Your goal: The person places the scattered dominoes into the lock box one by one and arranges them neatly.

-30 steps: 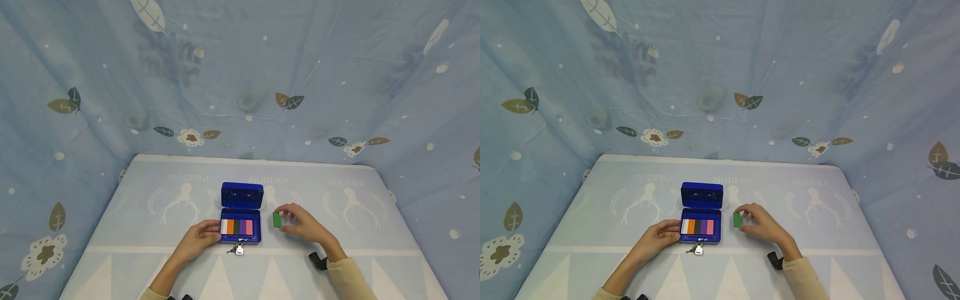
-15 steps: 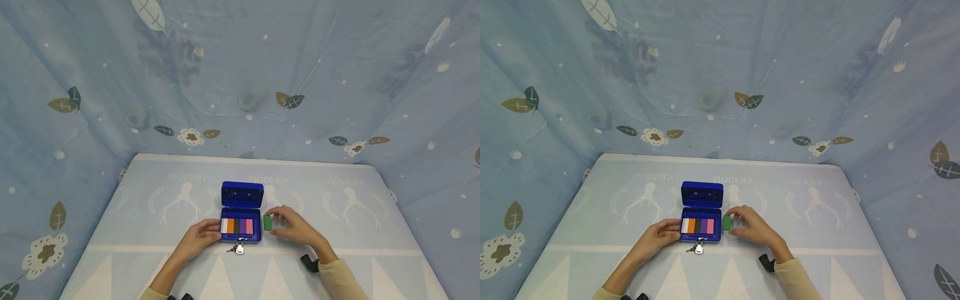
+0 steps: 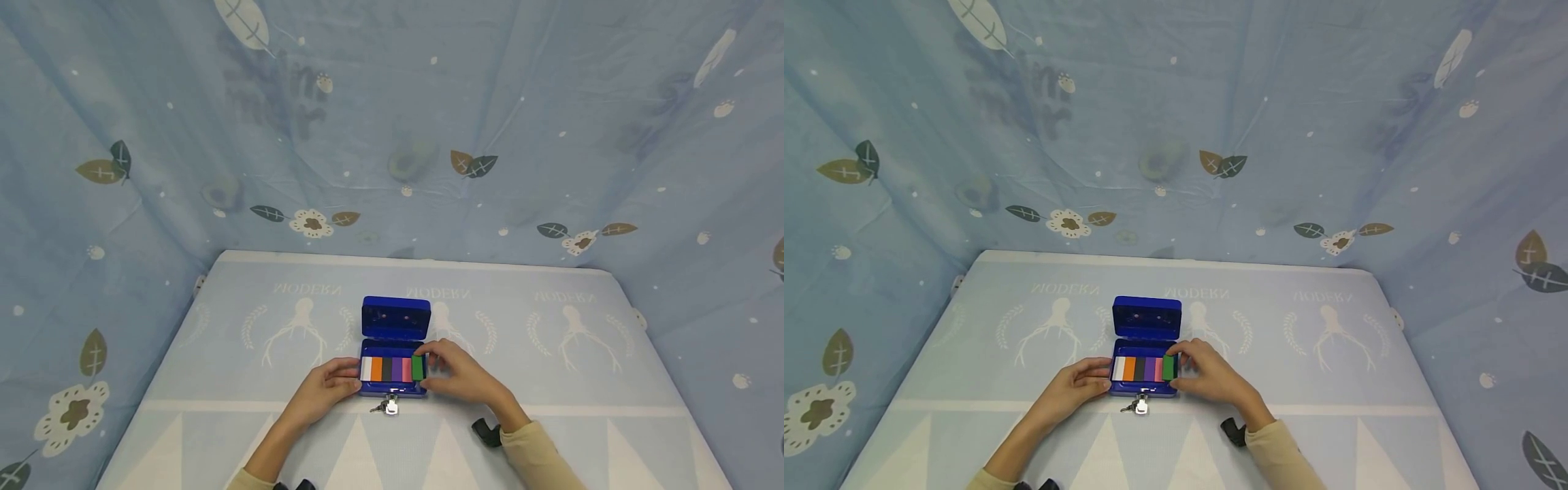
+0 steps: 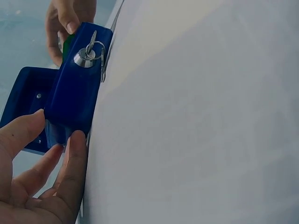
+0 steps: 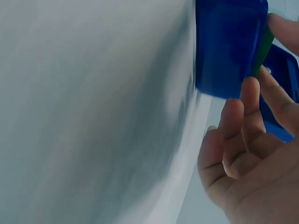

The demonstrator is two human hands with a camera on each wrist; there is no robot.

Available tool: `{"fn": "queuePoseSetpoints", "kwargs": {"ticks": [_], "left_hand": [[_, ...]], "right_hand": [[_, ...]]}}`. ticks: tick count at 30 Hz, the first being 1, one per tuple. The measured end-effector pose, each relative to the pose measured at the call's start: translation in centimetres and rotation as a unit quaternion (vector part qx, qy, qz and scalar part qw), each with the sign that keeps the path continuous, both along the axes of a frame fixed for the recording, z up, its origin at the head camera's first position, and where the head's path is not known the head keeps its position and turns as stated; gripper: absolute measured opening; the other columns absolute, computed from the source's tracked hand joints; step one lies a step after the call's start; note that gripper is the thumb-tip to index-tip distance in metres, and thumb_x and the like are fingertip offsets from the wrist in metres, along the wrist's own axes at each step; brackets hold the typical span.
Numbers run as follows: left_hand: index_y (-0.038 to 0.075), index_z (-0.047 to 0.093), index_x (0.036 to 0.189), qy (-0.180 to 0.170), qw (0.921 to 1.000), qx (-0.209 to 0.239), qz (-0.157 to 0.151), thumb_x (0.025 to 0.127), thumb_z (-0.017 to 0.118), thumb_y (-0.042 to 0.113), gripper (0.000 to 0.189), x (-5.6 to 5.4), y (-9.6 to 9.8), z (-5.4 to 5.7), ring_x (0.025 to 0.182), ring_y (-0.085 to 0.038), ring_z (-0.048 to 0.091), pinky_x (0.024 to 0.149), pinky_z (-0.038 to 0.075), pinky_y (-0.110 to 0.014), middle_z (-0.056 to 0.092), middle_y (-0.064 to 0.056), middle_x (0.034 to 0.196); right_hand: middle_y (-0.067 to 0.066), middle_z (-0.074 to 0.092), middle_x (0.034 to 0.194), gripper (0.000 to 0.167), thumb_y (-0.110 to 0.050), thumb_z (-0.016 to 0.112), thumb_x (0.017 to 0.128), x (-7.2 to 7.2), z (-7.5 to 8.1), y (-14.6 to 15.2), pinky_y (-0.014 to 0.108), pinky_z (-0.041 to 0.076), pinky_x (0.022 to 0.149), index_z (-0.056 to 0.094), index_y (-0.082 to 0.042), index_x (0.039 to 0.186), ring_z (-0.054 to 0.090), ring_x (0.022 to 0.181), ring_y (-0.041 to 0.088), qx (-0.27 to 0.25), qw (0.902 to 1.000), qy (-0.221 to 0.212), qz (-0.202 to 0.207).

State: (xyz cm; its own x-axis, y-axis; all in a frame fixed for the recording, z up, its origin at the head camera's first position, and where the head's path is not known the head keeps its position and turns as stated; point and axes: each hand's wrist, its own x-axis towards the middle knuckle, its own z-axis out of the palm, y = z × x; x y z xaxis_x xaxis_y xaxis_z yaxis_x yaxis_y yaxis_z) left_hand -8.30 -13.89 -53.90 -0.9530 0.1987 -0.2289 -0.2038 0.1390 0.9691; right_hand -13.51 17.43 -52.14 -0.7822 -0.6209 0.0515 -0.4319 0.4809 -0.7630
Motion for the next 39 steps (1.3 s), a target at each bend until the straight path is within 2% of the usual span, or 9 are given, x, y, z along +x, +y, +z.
{"fn": "queuePoseSetpoints", "kwargs": {"ticks": [7, 13, 16, 20, 26, 32, 36, 39], "left_hand": [[-0.005, 0.056, 0.135, 0.0, 1.0, -0.002, 0.003, 0.091, 0.075, 0.012, 0.051, 0.0, 0.0, 0.0, 0.104, -0.026, 0.066, 0.084, 0.059, -0.027, 0.065, -0.018, 0.12], [-0.004, 0.056, 0.135, -0.003, 1.0, -0.001, 0.003, 0.091, 0.075, 0.011, 0.05, 0.0, 0.0, -0.1, 0.104, -0.026, 0.066, 0.084, 0.059, -0.027, 0.065, -0.017, 0.12], [-0.005, 0.055, 0.136, -0.004, 1.0, 0.009, -0.001, 0.092, 0.074, 0.011, 0.051, 0.0, -0.1, -0.2, 0.105, -0.027, 0.066, 0.084, 0.059, -0.027, 0.064, -0.018, 0.121], [-0.006, 0.054, 0.136, -0.004, 0.9998, 0.017, -0.004, 0.092, 0.074, 0.011, 0.051, 0.0, -0.1, -0.1, 0.105, -0.028, 0.066, 0.084, 0.059, -0.026, 0.064, -0.018, 0.122], [-0.006, 0.054, 0.136, -0.005, 0.9998, 0.019, -0.003, 0.092, 0.074, 0.011, 0.052, 0.0, -0.1, 0.0, 0.105, -0.027, 0.066, 0.083, 0.059, -0.027, 0.064, -0.019, 0.121], [-0.007, 0.054, 0.136, -0.007, 0.9997, 0.023, -0.006, 0.092, 0.075, 0.012, 0.053, 0.0, -0.1, -0.2, 0.105, -0.027, 0.066, 0.084, 0.059, -0.027, 0.063, -0.02, 0.122], [-0.006, 0.054, 0.136, -0.006, 0.9997, 0.024, -0.007, 0.092, 0.075, 0.013, 0.053, 0.0, -0.1, -0.1, 0.105, -0.027, 0.066, 0.084, 0.059, -0.027, 0.063, -0.02, 0.122], [-0.006, 0.053, 0.137, -0.005, 0.9997, 0.023, -0.007, 0.091, 0.075, 0.013, 0.053, 0.0, -0.2, 0.0, 0.105, -0.027, 0.066, 0.084, 0.059, -0.027, 0.063, -0.02, 0.122]], "right_hand": [[0.009, 0.052, 0.089, 0.045, -0.019, 0.081, 0.081, 0.1, 0.0, -1.2, 0.026, 0.041, 0.066, 0.062, -0.013, 0.121, 0.047, 0.08, 0.02, 0.022, 0.9996, 0.007, -0.014], [0.005, 0.05, 0.088, 0.043, -0.017, 0.079, 0.078, 0.3, 0.2, -1.9, 0.026, 0.04, 0.065, 0.063, -0.013, 0.117, 0.045, 0.08, 0.015, 0.068, 0.997, 0.007, -0.036], [0.001, 0.052, 0.092, 0.044, -0.018, 0.077, 0.076, 0.6, 0.6, -2.3, 0.028, 0.045, 0.068, 0.063, -0.012, 0.117, 0.047, 0.083, 0.014, 0.11, 0.9921, 0.015, -0.06], [-0.002, 0.052, 0.093, 0.045, -0.021, 0.078, 0.074, 1.0, 1.6, -3.2, 0.03, 0.047, 0.067, 0.064, -0.011, 0.116, 0.049, 0.082, 0.015, 0.173, 0.9808, 0.026, -0.086], [0.001, 0.057, 0.092, 0.047, -0.021, 0.082, 0.071, 1.0, 2.5, -4.2, 0.034, 0.049, 0.064, 0.064, -0.007, 0.111, 0.05, 0.079, 0.017, 0.231, 0.9673, 0.032, -0.101], [0.001, 0.06, 0.091, 0.047, -0.017, 0.083, 0.072, 0.7, 2.5, -4.5, 0.035, 0.05, 0.064, 0.062, -0.007, 0.113, 0.052, 0.076, 0.017, 0.246, 0.9644, 0.019, -0.095], [0.0, 0.06, 0.092, 0.047, -0.016, 0.082, 0.073, 0.5, 2.3, -4.3, 0.035, 0.05, 0.066, 0.061, -0.008, 0.115, 0.052, 0.077, 0.017, 0.236, 0.9675, 0.011, -0.091], [-0.002, 0.057, 0.087, 0.046, -0.017, 0.081, 0.076, 0.6, 2.1, -4.0, 0.031, 0.046, 0.061, 0.061, -0.009, 0.117, 0.05, 0.074, 0.015, 0.215, 0.9727, 0.007, -0.088]]}}
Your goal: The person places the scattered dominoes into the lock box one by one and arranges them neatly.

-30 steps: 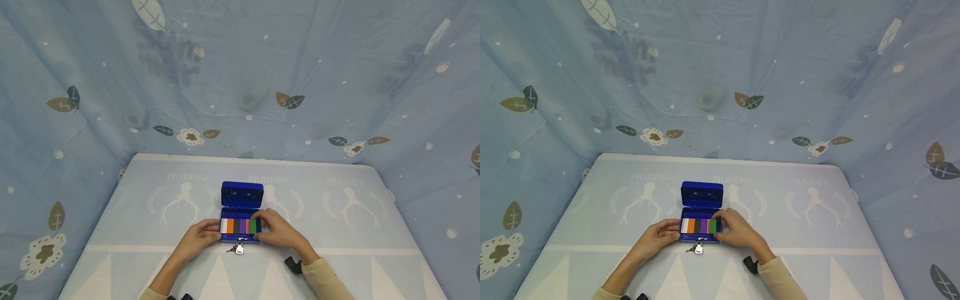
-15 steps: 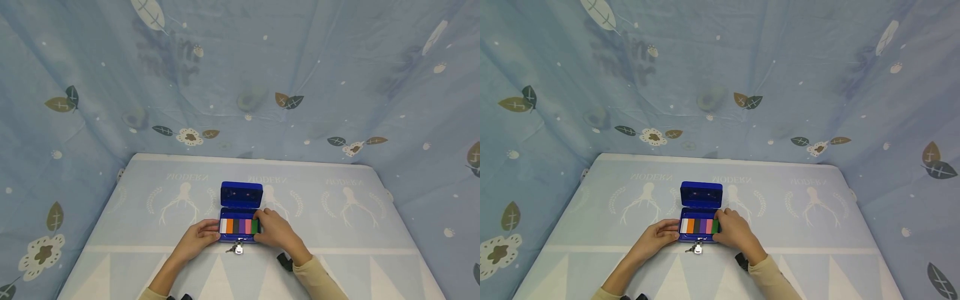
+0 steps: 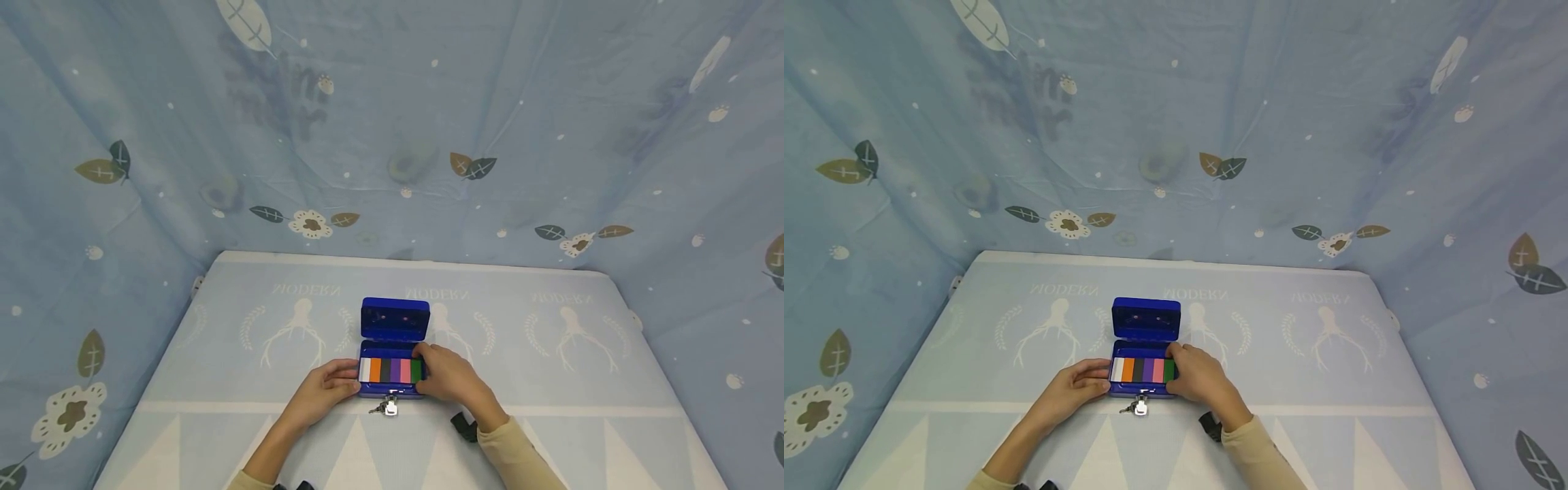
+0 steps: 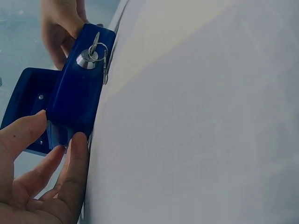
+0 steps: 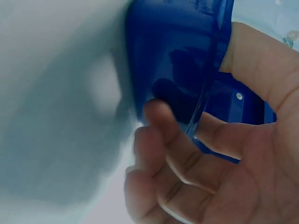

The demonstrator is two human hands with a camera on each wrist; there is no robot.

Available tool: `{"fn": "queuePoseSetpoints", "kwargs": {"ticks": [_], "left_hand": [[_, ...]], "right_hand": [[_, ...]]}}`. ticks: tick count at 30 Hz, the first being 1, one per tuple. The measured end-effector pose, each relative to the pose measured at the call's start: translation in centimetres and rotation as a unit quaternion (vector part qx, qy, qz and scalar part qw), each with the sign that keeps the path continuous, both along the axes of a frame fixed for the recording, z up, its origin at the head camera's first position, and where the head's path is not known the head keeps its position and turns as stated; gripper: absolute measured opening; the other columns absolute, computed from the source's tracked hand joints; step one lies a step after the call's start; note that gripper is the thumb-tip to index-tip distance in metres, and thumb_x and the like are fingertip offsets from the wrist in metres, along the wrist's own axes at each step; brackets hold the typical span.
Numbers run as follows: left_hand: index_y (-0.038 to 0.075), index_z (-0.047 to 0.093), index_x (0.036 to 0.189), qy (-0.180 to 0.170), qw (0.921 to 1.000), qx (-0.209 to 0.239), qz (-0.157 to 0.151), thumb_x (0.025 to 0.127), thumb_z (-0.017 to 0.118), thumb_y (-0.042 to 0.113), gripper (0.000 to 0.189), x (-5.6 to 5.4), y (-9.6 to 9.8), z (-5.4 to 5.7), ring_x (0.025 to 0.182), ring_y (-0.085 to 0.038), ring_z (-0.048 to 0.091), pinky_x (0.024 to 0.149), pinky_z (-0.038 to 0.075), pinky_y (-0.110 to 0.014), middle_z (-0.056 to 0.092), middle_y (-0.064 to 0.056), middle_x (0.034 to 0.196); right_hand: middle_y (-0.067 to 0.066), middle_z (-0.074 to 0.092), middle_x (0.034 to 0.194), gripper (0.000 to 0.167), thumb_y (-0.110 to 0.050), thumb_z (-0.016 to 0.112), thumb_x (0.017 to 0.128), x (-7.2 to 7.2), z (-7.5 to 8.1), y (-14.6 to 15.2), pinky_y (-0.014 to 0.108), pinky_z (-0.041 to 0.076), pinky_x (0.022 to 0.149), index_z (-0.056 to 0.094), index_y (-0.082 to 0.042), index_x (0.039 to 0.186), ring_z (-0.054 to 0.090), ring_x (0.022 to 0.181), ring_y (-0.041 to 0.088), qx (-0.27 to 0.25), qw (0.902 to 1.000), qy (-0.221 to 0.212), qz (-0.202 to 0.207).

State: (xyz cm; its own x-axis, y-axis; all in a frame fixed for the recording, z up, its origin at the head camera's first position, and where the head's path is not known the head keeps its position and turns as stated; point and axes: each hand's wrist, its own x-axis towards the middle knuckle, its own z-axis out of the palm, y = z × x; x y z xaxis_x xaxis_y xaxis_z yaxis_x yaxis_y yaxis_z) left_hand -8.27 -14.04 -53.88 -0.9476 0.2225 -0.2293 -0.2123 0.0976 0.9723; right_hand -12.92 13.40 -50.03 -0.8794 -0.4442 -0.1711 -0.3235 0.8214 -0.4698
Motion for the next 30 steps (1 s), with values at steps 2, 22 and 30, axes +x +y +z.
{"fn": "queuePoseSetpoints", "kwargs": {"ticks": [2, 22, 30], "left_hand": [[-0.006, 0.054, 0.136, 0.0, 1.0, 0.0, -0.001, 0.091, 0.075, 0.013, 0.053, 0.0, 0.0, 0.0, 0.105, -0.027, 0.066, 0.084, 0.059, -0.027, 0.063, -0.02, 0.122], [-0.003, 0.058, 0.133, 0.018, 0.9988, -0.043, 0.016, 0.092, 0.074, 0.013, 0.048, -0.1, 0.0, 0.0, 0.105, -0.026, 0.067, 0.085, 0.057, -0.027, 0.065, -0.016, 0.121], [-0.001, 0.061, 0.131, 0.024, 0.9973, -0.064, 0.025, 0.09, 0.076, 0.015, 0.047, 0.2, -0.2, 0.5, 0.103, -0.022, 0.068, 0.085, 0.056, -0.024, 0.067, -0.013, 0.12]], "right_hand": [[-0.003, 0.054, 0.082, 0.045, -0.017, 0.08, 0.078, 0.1, -0.2, 0.3, 0.028, 0.042, 0.057, 0.061, -0.009, 0.118, 0.048, 0.071, 0.013, -0.024, 0.9997, 0.002, 0.005], [-0.009, 0.06, 0.085, 0.027, -0.016, 0.073, 0.093, 0.8, -1.5, 2.1, 0.025, 0.048, 0.057, 0.063, -0.008, 0.117, 0.053, 0.068, 0.009, -0.227, 0.9733, 0.028, -0.015], [-0.01, 0.059, 0.082, 0.022, -0.013, 0.074, 0.091, 1.0, -1.7, 2.8, 0.024, 0.051, 0.061, 0.066, -0.011, 0.111, 0.056, 0.072, 0.009, -0.254, 0.9645, 0.053, -0.049]]}}
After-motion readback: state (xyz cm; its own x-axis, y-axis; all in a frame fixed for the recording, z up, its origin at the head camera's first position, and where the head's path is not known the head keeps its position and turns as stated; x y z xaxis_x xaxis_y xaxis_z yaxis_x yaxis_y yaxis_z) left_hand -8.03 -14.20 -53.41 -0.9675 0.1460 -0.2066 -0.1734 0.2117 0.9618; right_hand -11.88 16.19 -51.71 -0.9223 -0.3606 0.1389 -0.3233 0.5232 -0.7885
